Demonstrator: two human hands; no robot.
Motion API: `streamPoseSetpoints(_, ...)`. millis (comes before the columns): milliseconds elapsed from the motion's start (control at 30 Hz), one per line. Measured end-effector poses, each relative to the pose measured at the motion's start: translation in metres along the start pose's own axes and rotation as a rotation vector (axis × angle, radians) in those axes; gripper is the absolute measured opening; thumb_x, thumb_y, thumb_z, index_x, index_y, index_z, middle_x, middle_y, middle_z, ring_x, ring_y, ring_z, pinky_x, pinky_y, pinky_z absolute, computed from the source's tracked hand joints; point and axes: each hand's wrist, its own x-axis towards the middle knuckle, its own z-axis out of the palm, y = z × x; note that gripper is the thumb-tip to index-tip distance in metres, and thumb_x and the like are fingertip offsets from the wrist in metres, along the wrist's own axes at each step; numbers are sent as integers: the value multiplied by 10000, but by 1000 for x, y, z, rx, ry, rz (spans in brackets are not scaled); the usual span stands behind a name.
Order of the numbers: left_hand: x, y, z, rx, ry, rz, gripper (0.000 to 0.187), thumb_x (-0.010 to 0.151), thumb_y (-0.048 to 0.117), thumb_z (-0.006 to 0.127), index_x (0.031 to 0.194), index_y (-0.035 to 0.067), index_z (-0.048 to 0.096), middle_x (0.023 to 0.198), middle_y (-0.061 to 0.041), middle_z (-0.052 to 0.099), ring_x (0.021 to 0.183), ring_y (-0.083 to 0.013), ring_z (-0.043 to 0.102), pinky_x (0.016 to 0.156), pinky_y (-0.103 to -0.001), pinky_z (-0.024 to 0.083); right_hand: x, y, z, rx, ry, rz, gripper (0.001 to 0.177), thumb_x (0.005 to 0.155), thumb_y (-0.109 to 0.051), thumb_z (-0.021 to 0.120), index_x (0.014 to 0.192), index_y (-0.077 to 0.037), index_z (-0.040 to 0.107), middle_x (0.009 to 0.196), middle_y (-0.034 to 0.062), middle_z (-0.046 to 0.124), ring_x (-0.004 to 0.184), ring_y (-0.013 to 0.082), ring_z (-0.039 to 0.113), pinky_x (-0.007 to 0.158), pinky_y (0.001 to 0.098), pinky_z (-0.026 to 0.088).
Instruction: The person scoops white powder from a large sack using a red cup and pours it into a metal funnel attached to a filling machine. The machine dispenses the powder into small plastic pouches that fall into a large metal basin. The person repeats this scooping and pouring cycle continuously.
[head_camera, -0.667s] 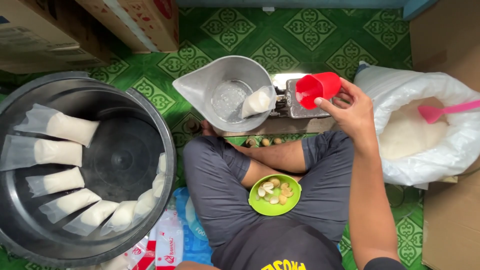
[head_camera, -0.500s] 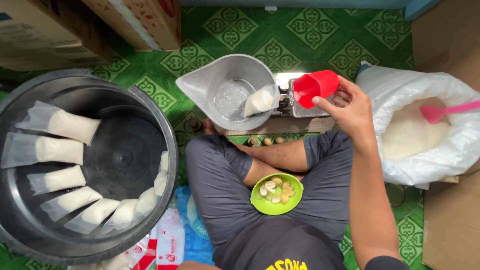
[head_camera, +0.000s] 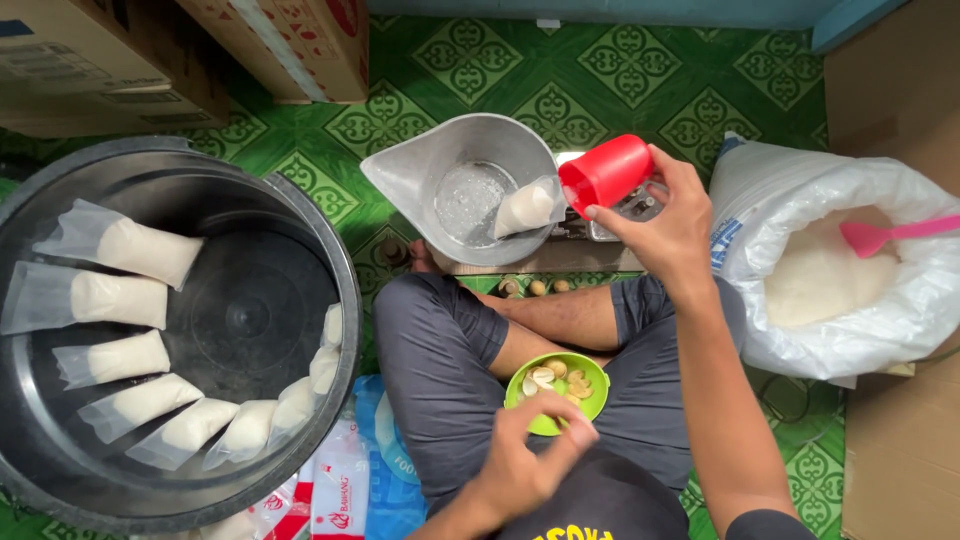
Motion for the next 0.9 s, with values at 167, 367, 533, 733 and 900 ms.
streamPoseSetpoints(167, -10, -103, -47, 446, 164, -54, 110, 892, 189, 623, 849, 113, 690, 795, -10, 710, 698, -143, 640, 593, -280, 469, 0, -4, 6, -58, 17, -105, 863, 646, -260, 937, 1343, 29, 518, 1168, 178, 573, 1082, 258, 581, 906, 374, 531)
streamPoseSetpoints(367, -38, -168, -98, 757, 109, 63, 133, 954, 189, 593, 979, 83, 669, 767, -26, 664, 590, -134, 612, 505, -291, 509, 1, -5, 12, -80, 39, -200, 875, 612, -227, 960, 1335, 16, 529, 1113, 167, 590, 1026, 257, 569, 865, 348, 499)
streamPoseSetpoints(533, -33, -171, -91, 859, 142, 216, 155, 961, 188, 582, 972, 75, 688, 671, -6, 653, 482, -113, 573, 426, -267, 484, 2, -4, 17, -139, 57, -272, 909, 600, -239, 963, 1348, 15, 513, 1146, 183, 570, 1025, 289, 563, 849, 376, 469)
streamPoseSetpoints(733, -34, -176, -91, 892, 157, 191, 135, 953, 191, 593, 967, 92, 683, 662, 0, 639, 477, -116, 561, 423, -273, 481, 1, -10, 20, -141, 52, -291, 874, 600, -188, 936, 1336, 23, 515, 1173, 190, 557, 1050, 302, 570, 836, 368, 476)
streamPoseSetpoints(900, -33, -174, -90, 900, 159, 199, 147, 958, 196, 580, 955, 89, 681, 670, -3, 646, 474, -120, 564, 415, -277, 472, 0, -8, 24, -168, 66, -321, 862, 622, -183, 928, 1339, 24, 497, 1187, 209, 544, 1040, 311, 570, 769, 366, 486)
